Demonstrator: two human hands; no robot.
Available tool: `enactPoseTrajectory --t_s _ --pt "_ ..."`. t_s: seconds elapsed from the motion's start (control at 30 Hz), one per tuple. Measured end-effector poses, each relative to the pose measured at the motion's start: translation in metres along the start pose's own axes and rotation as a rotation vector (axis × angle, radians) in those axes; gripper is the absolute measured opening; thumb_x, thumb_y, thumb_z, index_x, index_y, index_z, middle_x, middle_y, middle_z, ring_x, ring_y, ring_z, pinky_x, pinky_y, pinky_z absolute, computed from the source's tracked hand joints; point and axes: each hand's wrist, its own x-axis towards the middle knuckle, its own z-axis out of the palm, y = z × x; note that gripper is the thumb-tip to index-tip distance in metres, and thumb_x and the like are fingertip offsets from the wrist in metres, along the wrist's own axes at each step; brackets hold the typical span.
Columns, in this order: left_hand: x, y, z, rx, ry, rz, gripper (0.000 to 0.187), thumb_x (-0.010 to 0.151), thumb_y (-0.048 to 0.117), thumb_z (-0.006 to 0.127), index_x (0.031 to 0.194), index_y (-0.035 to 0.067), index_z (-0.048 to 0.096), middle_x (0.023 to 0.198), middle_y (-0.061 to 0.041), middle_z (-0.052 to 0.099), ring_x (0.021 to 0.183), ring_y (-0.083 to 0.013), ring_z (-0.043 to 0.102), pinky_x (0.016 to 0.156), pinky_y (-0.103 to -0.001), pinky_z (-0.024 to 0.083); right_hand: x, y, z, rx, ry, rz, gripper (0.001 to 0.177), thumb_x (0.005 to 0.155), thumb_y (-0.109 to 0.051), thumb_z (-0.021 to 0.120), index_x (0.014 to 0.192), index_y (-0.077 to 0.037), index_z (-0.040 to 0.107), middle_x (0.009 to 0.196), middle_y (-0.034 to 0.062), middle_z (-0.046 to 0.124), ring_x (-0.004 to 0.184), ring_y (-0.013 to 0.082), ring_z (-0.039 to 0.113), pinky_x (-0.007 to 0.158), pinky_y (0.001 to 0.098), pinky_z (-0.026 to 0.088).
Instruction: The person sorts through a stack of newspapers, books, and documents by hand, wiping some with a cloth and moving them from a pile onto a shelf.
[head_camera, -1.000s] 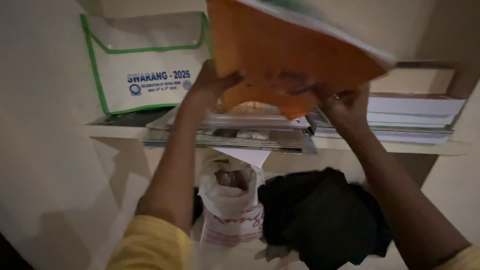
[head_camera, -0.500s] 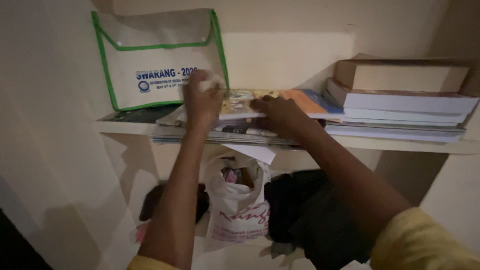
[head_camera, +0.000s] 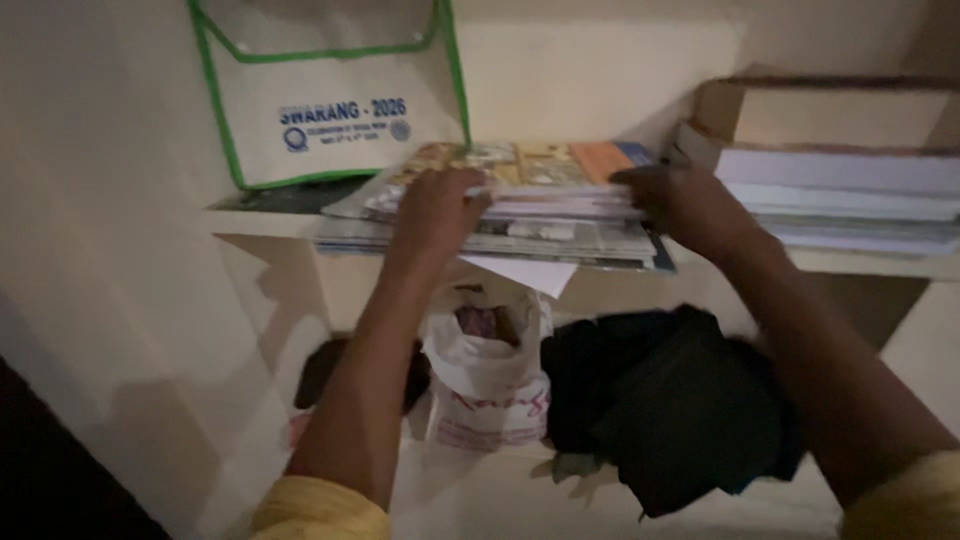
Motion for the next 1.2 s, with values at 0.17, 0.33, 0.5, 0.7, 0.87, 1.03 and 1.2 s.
enactPoseTrajectory --t_s 0.17,0.33,0.5,0.7,0.87,1.03,1.2 --pt "0.007 -0.001 0.016 0.053 0.098 0.205 0.027 0.09 0.017 0.072 0.108 -0.002 0.076 0.106 -0.025 0.073 0.101 -0.0427 0.067 0.088 -0.052 0.05 0.038 -0.008 0.029 -0.028 -0.002 -0.078 0.04 0.097 -0.006 0.062 0.136 -0.013 0.068 0.117 0.0142 0.074 0.09 0.0306 0.073 0.089 0.045 0.057" --pt "0.022 -0.02 0.029 -0.031 -0.021 0.01 0.027 0.097 0.01 0.06 0.117 0.009 0.077 0.115 -0.022 0.071 0.107 -0.0383 0.068 0.097 -0.048 0.05 0.071 -0.006 0.036 0.286 -0.035 -0.042 0.029 0.1 -0.015 0.061 0.125 -0.016 0.074 0.121 0.0113 0.074 0.1 0.0292 0.072 0.096 0.0454 0.053" --pt "0.024 -0.037 0.045 -0.024 0.065 0.032 0.026 0.093 0.008 0.064 0.116 0.011 0.078 0.113 -0.023 0.071 0.104 -0.04 0.067 0.093 -0.047 0.053 0.062 -0.008 0.04 0.179 -0.11 -0.03 0.045 0.102 -0.017 0.051 0.145 -0.024 0.062 0.132 0.0139 0.069 0.11 0.0339 0.068 0.1 0.0525 0.05" --pt "0.025 -0.047 0.048 0.1 0.027 0.085 0.02 0.1 0.009 0.065 0.119 0.005 0.072 0.119 -0.022 0.07 0.111 -0.0405 0.066 0.098 -0.052 0.051 0.008 -0.019 0.027 -0.03 -0.032 -0.181 0.057 0.11 -0.041 0.056 0.156 -0.01 0.041 0.154 0.0194 0.05 0.128 0.0405 0.057 0.107 0.0563 0.044" --pt "-0.038 -0.012 0.035 -0.053 0.351 0.47 0.039 0.106 0.003 0.066 0.145 0.004 0.063 0.143 -0.025 0.064 0.132 -0.0499 0.056 0.113 -0.055 0.042 -0.184 -0.007 0.023 0.168 0.321 -0.165 0.05 0.112 -0.03 0.062 0.154 -0.005 0.051 0.156 0.0221 0.051 0.144 0.0401 0.05 0.117 0.0517 0.043" --pt "-0.207 0.099 0.104 -0.433 0.331 0.143 0.023 0.111 0.007 0.064 0.133 0.003 0.064 0.133 -0.017 0.067 0.13 -0.0382 0.062 0.118 -0.046 0.045 -0.412 0.019 0.059 0.204 0.308 0.34 0.044 0.097 -0.007 0.069 0.14 -0.006 0.061 0.144 0.0194 0.061 0.137 0.0389 0.059 0.111 0.0451 0.049" --pt "-0.357 0.237 0.21 -0.732 -0.17 -0.114 0.027 0.095 0.01 0.067 0.121 0.002 0.07 0.122 -0.018 0.071 0.118 -0.0361 0.066 0.104 -0.045 0.052 -0.625 0.056 0.131 0.057 -0.132 0.666 0.061 0.089 -0.025 0.065 0.146 -0.011 0.049 0.157 0.0147 0.043 0.147 0.0369 0.037 0.117 0.0514 0.033"
